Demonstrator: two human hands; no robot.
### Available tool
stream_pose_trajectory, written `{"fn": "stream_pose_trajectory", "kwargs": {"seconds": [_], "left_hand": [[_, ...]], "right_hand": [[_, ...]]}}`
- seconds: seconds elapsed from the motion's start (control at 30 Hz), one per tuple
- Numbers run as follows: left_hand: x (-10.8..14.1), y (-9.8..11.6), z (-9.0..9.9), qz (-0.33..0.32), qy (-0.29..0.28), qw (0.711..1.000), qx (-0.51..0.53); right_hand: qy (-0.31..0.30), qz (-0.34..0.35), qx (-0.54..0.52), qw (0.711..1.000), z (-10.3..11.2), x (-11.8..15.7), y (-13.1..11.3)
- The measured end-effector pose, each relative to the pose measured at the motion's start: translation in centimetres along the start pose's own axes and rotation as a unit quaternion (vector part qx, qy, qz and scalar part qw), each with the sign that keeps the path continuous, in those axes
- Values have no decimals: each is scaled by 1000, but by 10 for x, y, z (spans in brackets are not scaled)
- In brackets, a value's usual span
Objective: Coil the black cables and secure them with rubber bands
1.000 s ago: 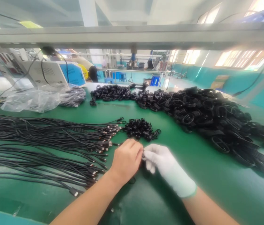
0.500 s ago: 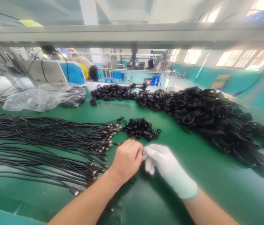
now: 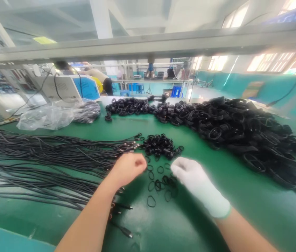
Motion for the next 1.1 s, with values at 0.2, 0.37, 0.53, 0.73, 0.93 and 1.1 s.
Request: {"fn": "stream_pose_trajectory", "kwargs": {"seconds": [0.2,0.37,0.53,0.73,0.93,1.1], "left_hand": [[-7,-12,-15,48,23,992,-112],[-12,-14,-20,45,49,996,-64],[-8,3,-23,-19,7,993,112],[-1,21,-40,0,-84,906,414],[1,23,-45,23,-76,912,401],[4,29,-41,-12,-6,937,349]], "right_hand": [[-27,0,204,979,-11,-3,7],[57,12,121,991,-3,-1,0],[-23,9,-188,982,-23,2,-1],[-59,0,-310,949,-36,1,-6],[-52,-4,-331,942,-36,-1,0],[-110,27,-432,895,-44,-1,4]]}}
Point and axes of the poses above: each hand's wrist, its own x-axis away from the middle knuckle, its own z-axis out of the back of the hand, y = z × x, the point moved 5 cm from there along -x, towards the middle knuckle, and after that the axes turned 1 degree about z, right-handed, at the moved point
